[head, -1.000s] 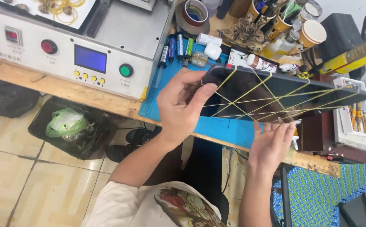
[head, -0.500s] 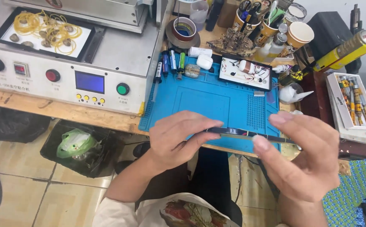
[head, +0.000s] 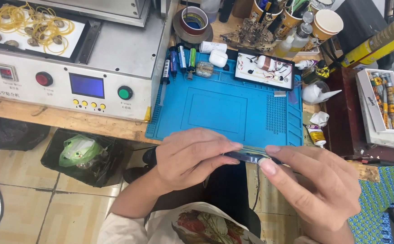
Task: Removing rubber bands from a tablet and using a rotary tool to smooth or cut the edge.
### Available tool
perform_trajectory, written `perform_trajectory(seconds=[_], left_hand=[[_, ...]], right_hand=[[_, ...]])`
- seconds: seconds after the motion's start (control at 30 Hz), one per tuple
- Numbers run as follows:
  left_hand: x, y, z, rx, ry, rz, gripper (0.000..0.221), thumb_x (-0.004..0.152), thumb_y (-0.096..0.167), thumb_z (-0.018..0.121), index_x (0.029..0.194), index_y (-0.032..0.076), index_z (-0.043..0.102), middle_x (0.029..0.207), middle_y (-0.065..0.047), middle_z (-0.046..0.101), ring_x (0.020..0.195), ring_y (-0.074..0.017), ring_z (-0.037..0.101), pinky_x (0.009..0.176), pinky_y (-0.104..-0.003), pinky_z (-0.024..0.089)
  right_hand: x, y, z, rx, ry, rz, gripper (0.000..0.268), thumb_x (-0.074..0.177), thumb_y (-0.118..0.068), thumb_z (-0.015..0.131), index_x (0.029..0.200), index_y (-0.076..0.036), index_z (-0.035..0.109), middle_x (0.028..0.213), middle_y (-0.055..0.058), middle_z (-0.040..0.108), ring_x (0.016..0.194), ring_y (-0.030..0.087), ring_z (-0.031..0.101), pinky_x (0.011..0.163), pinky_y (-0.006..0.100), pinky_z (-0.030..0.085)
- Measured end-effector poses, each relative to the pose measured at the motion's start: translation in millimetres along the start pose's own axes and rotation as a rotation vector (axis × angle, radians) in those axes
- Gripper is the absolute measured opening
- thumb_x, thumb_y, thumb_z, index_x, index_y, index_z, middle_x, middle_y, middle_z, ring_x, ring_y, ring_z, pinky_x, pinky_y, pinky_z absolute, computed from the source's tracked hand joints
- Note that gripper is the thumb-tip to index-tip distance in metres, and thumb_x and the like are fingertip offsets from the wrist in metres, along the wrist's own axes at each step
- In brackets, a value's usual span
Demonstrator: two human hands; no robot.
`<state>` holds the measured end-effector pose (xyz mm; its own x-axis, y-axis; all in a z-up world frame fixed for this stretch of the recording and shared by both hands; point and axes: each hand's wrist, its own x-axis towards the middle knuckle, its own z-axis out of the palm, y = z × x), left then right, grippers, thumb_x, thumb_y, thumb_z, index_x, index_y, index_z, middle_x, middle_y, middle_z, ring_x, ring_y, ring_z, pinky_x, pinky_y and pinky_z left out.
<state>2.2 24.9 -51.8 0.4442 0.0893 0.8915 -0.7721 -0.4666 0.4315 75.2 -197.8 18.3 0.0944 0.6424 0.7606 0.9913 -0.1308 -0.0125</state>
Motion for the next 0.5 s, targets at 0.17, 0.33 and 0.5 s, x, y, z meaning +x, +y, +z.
perform_trajectory(seconds=[0.17,0.33,0.5], left_hand=[[1.5,2.1,-0.3,-0.022,0.008,-0.002,0.023,0.105,0.01,0.079,0.123,-0.002,0.072,0.115,-0.013,0.082,0.093,-0.0268,0.085,0.083,-0.035,0.076],[1.0,5.0,-0.7,-0.009,-0.018,-0.008,0.026,0.105,0.011,0.081,0.127,0.0,0.072,0.119,-0.013,0.082,0.098,-0.0257,0.087,0.087,-0.035,0.077],[4.6,9.5,-1.7,-0.037,-0.046,-0.006,0.027,0.106,0.011,0.08,0.128,-0.001,0.071,0.119,-0.013,0.082,0.1,-0.0264,0.087,0.089,-0.036,0.078]], right_hand=[[-2.5,1.4,0.7,0.013,0.001,-0.007,0.017,0.103,0.008,0.071,0.115,-0.004,0.075,0.101,0.027,0.073,0.079,0.037,0.078,0.069,0.041,0.066],[-4.8,-5.8,-6.7,-0.036,-0.059,0.043,0.026,0.105,0.012,0.072,0.121,-0.009,0.075,0.106,0.026,0.074,0.081,0.038,0.078,0.071,0.043,0.065],[6.4,-15.1,-21.6,-0.105,-0.163,0.041,0.021,0.107,0.0,0.067,0.123,-0.011,0.076,0.105,0.025,0.075,0.079,0.038,0.076,0.068,0.044,0.06]])
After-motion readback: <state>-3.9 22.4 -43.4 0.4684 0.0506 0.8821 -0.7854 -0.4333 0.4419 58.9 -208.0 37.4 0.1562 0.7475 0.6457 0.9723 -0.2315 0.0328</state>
